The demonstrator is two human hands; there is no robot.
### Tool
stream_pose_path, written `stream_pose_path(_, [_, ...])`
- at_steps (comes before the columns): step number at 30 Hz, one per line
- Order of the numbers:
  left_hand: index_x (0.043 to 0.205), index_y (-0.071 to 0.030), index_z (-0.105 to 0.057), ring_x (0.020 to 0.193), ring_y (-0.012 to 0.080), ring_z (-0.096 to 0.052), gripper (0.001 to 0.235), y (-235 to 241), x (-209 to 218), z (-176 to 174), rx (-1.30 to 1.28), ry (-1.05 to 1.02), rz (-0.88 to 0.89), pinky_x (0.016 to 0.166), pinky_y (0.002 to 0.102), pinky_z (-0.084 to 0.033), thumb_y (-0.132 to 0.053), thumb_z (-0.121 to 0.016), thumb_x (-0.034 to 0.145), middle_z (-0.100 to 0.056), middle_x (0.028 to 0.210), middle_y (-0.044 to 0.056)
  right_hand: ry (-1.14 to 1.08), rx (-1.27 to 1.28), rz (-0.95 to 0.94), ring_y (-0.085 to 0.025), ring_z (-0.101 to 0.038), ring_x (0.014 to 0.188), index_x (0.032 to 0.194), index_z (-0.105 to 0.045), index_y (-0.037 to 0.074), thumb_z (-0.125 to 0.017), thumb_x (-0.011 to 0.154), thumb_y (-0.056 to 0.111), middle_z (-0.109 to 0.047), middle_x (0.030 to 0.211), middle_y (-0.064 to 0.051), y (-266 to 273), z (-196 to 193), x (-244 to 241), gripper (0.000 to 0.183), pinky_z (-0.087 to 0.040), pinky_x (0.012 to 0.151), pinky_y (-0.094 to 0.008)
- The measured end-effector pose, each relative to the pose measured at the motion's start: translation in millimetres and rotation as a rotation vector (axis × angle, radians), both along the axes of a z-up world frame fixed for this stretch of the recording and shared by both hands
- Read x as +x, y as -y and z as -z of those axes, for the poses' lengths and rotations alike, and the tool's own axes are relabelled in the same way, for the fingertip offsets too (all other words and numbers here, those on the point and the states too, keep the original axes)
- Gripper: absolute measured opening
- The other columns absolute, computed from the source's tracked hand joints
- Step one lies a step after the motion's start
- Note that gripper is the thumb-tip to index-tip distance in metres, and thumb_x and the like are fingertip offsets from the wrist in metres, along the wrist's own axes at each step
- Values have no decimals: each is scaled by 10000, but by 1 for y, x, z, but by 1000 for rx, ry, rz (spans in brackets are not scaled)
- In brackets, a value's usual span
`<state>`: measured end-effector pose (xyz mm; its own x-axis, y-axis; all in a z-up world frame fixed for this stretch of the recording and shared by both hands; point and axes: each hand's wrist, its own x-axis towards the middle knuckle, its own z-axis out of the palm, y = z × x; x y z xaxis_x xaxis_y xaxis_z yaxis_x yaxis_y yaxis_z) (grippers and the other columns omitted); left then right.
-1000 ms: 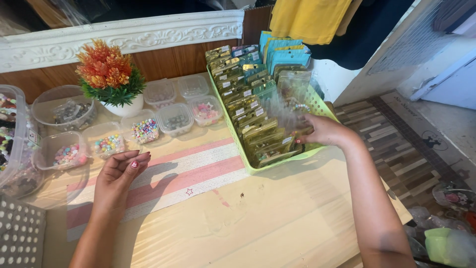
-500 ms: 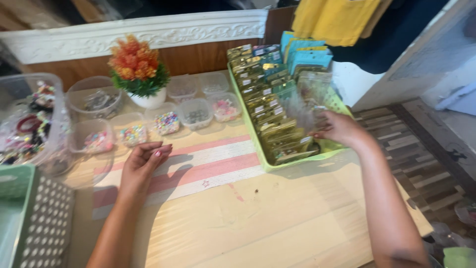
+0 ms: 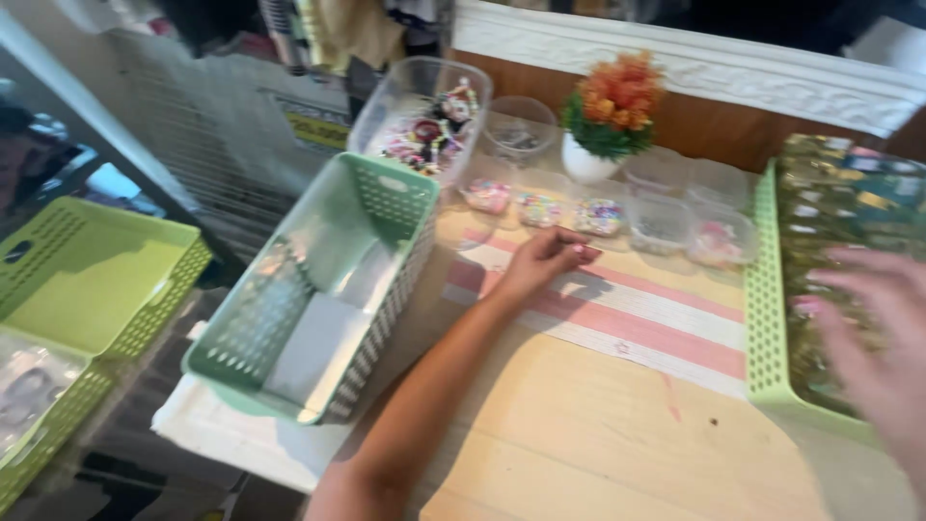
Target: The person picks up bracelets from containers and places them into small plastic bags by hand.
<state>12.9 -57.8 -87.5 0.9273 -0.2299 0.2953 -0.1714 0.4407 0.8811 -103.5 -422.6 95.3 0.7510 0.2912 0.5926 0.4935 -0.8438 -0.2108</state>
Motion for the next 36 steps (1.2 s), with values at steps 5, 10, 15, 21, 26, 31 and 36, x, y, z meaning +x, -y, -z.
stream_pose_path(5, [1266,30,-585,1128,198,-684,251,5,2,7,-87,-5,52,1006,344,-559,-134,-585,1076,-697,1189,131,-137,-53,-302,-223,-714,1044,1051,-751,109,-744,859,170,-725,1209,-56,-218,-79,-28,201,-565,919,-363])
stream_pose_path(10, [1268,25,-562,1124,192,-671,238,9,4,10,-50,0,1,1004,336,-556,-128,-573,1086,-685,1193,134,-128,-1,-743,-283,-702,1019,1013,-707,84,-755,855,148,-717,1112,-78,-347,-56,10,177,-575,847,-402])
stream_pose_path(15, [1262,55,-580,1134,218,-681,241,9,6,16,-93,-6,-31,1017,356,-560,-117,-572,1093,-704,1168,173,-475,-502,-959,-357,-695,959,1090,-740,122,-786,817,309,-735,1018,-143,-466,-12,34,334,-542,799,-474])
stream_pose_path(21, [1302,30,-557,1171,215,-670,257,2,9,12,-126,18,63,1000,340,-556,-135,-549,1105,-695,1242,156,-693,-1011,-834,-356,-722,961,1067,-803,27,-780,826,404,-763,996,-170,-532,34,24,448,-564,865,-456])
stream_pose_path(26, [1312,33,-561,1166,201,-669,278,-1,2,1,-72,-6,51,981,344,-556,-158,-546,1111,-697,1248,150,-704,-799,-884,-384,-705,923,1006,-702,1,-874,717,291,-724,931,-184,-536,46,28,444,-559,818,-475])
stream_pose_path(31, [1316,28,-556,1175,188,-668,288,0,1,1,-100,-35,89,975,339,-560,-166,-553,1104,-696,1242,132,-666,-527,-935,-386,-701,843,834,-646,40,-911,623,169,-697,808,-161,-525,23,18,363,-551,717,-496])
stream_pose_path(36, [1317,38,-559,1172,195,-665,287,-2,-3,-6,-57,-11,60,978,334,-548,-163,-549,1112,-700,1251,152,-619,-486,-917,-360,-692,770,766,-688,64,-913,599,167,-705,761,-121,-523,17,20,298,-517,635,-509])
